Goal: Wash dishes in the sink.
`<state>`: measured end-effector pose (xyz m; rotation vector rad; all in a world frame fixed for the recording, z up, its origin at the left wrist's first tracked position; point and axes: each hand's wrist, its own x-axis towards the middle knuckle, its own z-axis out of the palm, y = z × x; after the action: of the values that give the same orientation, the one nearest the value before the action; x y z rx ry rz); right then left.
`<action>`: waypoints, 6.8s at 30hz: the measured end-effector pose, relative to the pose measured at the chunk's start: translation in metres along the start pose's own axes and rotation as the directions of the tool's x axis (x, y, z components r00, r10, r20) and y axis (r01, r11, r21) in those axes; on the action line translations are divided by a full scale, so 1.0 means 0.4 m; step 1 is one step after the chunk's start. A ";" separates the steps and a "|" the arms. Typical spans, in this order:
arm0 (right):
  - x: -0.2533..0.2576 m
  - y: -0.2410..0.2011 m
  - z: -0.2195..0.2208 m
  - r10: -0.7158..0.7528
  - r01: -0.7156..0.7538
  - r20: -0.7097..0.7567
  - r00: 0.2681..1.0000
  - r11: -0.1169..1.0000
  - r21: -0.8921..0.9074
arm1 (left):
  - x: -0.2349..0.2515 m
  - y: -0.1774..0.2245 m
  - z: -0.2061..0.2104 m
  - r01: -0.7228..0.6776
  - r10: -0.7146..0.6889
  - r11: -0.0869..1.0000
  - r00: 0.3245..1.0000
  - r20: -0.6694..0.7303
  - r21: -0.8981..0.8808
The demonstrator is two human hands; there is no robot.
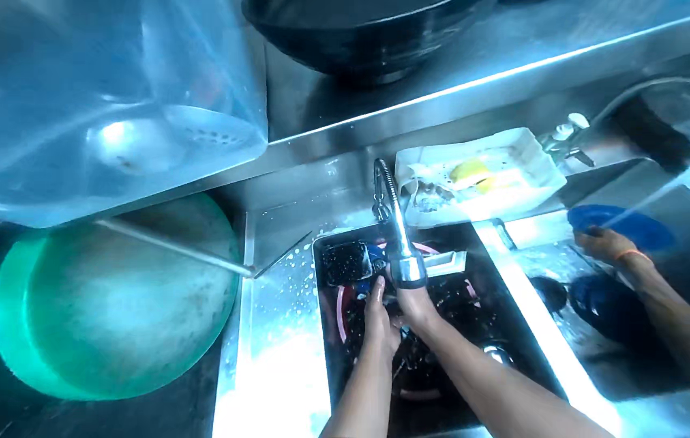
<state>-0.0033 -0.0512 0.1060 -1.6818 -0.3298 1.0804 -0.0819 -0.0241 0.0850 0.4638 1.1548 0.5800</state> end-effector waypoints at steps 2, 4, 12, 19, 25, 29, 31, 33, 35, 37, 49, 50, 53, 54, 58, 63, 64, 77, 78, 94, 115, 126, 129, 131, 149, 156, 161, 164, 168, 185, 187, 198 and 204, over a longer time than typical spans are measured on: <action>-0.023 0.031 -0.040 -0.060 0.186 0.329 0.942 0.912 -0.365 | 0.004 0.033 -0.006 0.023 -0.023 0.997 1.000 -0.003 -0.077; -0.021 0.028 -0.094 0.021 0.503 0.605 0.796 0.532 -0.681 | -0.011 0.069 -0.018 0.069 -0.069 0.997 0.998 0.012 -0.027; -0.043 -0.058 -0.130 0.043 0.340 0.580 0.813 0.774 -0.534 | -0.020 0.059 0.035 0.067 -0.071 0.995 0.997 0.038 0.077; -0.019 -0.059 -0.133 0.067 0.441 0.546 0.835 0.511 -0.738 | -0.021 0.047 0.074 0.059 -0.059 0.998 0.998 0.013 -0.005; -0.008 -0.039 -0.170 -0.120 0.336 0.517 0.848 0.875 -0.349 | -0.039 0.006 0.095 0.043 -0.044 0.999 0.999 0.022 0.006; 0.015 0.004 -0.108 -0.126 0.143 0.364 0.923 0.990 -0.020 | -0.002 0.015 0.106 -0.130 0.142 0.979 0.988 -0.063 0.156; 0.015 -0.002 -0.096 -0.034 -0.090 0.317 0.948 0.924 0.371 | 0.015 -0.001 0.111 -0.298 0.356 0.893 0.926 -0.123 0.337; 0.022 -0.003 -0.127 0.033 -0.164 0.249 0.968 0.834 0.526 | 0.045 -0.028 0.121 -0.471 0.534 0.742 0.846 0.005 0.477; 0.036 0.014 -0.206 0.069 -0.119 0.122 0.990 0.878 0.464 | 0.105 -0.049 0.119 -0.581 0.501 0.561 0.805 0.317 0.590; 0.048 0.033 -0.327 0.062 -0.042 -0.042 0.997 0.927 0.372 | 0.181 -0.042 0.126 -0.481 0.230 0.333 0.876 0.425 0.811; 0.251 0.279 -0.807 0.415 -0.518 -0.337 0.845 0.793 -0.322 | 0.440 -0.201 0.311 -0.125 0.142 0.114 0.984 0.108 0.986; 0.257 0.264 -0.793 0.380 -0.495 -0.354 0.854 0.803 -0.331 | 0.452 -0.207 0.318 -0.064 0.139 0.148 0.989 0.044 0.987; 0.242 0.055 -0.717 -0.072 -0.040 -0.454 0.888 0.972 -0.232 | 0.478 -0.218 0.325 0.126 0.150 0.169 0.977 -0.152 0.977; 0.228 -0.047 -0.686 -0.288 0.208 -0.437 0.852 0.952 -0.224 | 0.485 -0.219 0.328 0.161 0.160 0.151 0.970 -0.185 0.975; 0.280 -0.371 -0.604 -0.742 0.581 -0.131 0.657 0.610 -0.539 | 0.460 -0.209 0.339 0.159 0.254 0.123 0.949 -0.186 0.980; 0.519 -0.421 -0.507 -0.014 0.319 0.319 0.948 0.082 -0.944 | 0.416 -0.173 0.267 0.036 0.332 0.487 0.917 -0.223 0.873; 0.545 -0.396 -0.489 0.128 0.308 0.306 0.943 0.007 -0.951 | 0.409 -0.167 0.245 -0.029 0.327 0.671 0.908 -0.261 0.741; 0.216 -0.298 -0.427 -0.650 0.572 0.131 0.749 0.534 -0.623 | 0.060 -0.052 0.106 -0.142 0.109 0.860 0.989 -0.095 -0.491; 0.152 -0.228 -0.388 -0.676 0.587 0.104 0.730 0.542 -0.601 | 0.057 -0.049 0.117 -0.142 0.106 0.866 0.989 -0.102 -0.480; -0.007 -0.082 -0.020 -0.373 0.381 0.083 0.924 0.891 -0.245 | -0.065 0.090 0.049 -0.517 0.621 0.581 0.781 0.069 0.628; -0.052 -0.019 -0.220 -0.191 0.688 0.687 0.701 0.435 -0.580 | -0.032 0.090 0.106 -0.091 0.084 0.969 0.996 0.039 0.228; -0.071 -0.009 -0.157 -0.270 0.664 0.636 0.723 0.524 -0.533 | -0.073 0.084 0.103 -0.071 0.081 0.986 0.995 -0.056 0.152; -0.077 0.001 -0.148 -0.213 0.676 0.646 0.733 0.342 -0.653 | -0.082 0.090 0.089 -0.006 0.016 0.974 0.999 -0.043 0.226; -0.096 -0.025 -0.143 -0.169 0.615 0.647 0.743 0.554 -0.561 | -0.092 0.090 0.085 -0.046 0.049 0.975 0.999 -0.008 0.215; -0.076 -0.157 -0.125 -0.022 0.421 0.487 0.873 0.537 -0.731 | -0.103 0.087 0.110 -0.021 0.028 0.982 0.999 -0.032 0.187; -0.042 -0.178 -0.120 -0.057 0.291 0.419 0.906 0.804 -0.519 | -0.103 0.109 0.134 -0.042 0.042 0.995 0.999 -0.007 0.089; -0.078 -0.199 -0.110 -0.026 0.452 0.476 0.879 0.366 -0.814 | -0.107 0.089 0.130 -0.050 0.053 0.992 0.998 -0.019 0.112; -0.062 -0.165 -0.105 -0.163 0.355 0.326 0.931 0.610 -0.708 | -0.155 0.073 0.166 -0.065 0.064 0.992 0.998 0.005 0.107; -0.060 -0.088 -0.084 -0.164 0.243 0.342 0.925 0.949 -0.201 | -0.125 0.074 0.116 -0.046 0.049 0.979 0.999 -0.010 0.196; -0.127 -0.086 -0.081 -0.248 0.573 0.543 0.802 0.572 -0.587 | -0.103 0.106 0.070 -0.165 0.132 0.966 0.977 0.170 0.199; -0.132 -0.104 -0.076 -0.274 0.582 0.539 0.797 0.586 -0.564 | -0.106 0.118 0.070 -0.162 0.125 0.963 0.976 0.176 0.213; -0.139 -0.016 -0.064 -0.277 0.339 0.257 0.926 0.910 -0.239 | -0.099 0.072 0.025 0.000 -0.025 0.994 0.975 0.223 0.109; -0.147 0.055 -0.111 -0.382 0.764 0.664 0.643 0.252 -0.594 | -0.129 0.153 -0.007 0.128 -0.161 0.958 0.981 0.112 0.257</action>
<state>-0.0072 -0.1271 0.1169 -1.8244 -1.9290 0.6146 -0.1109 -0.0102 0.1585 0.6171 1.1288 0.2736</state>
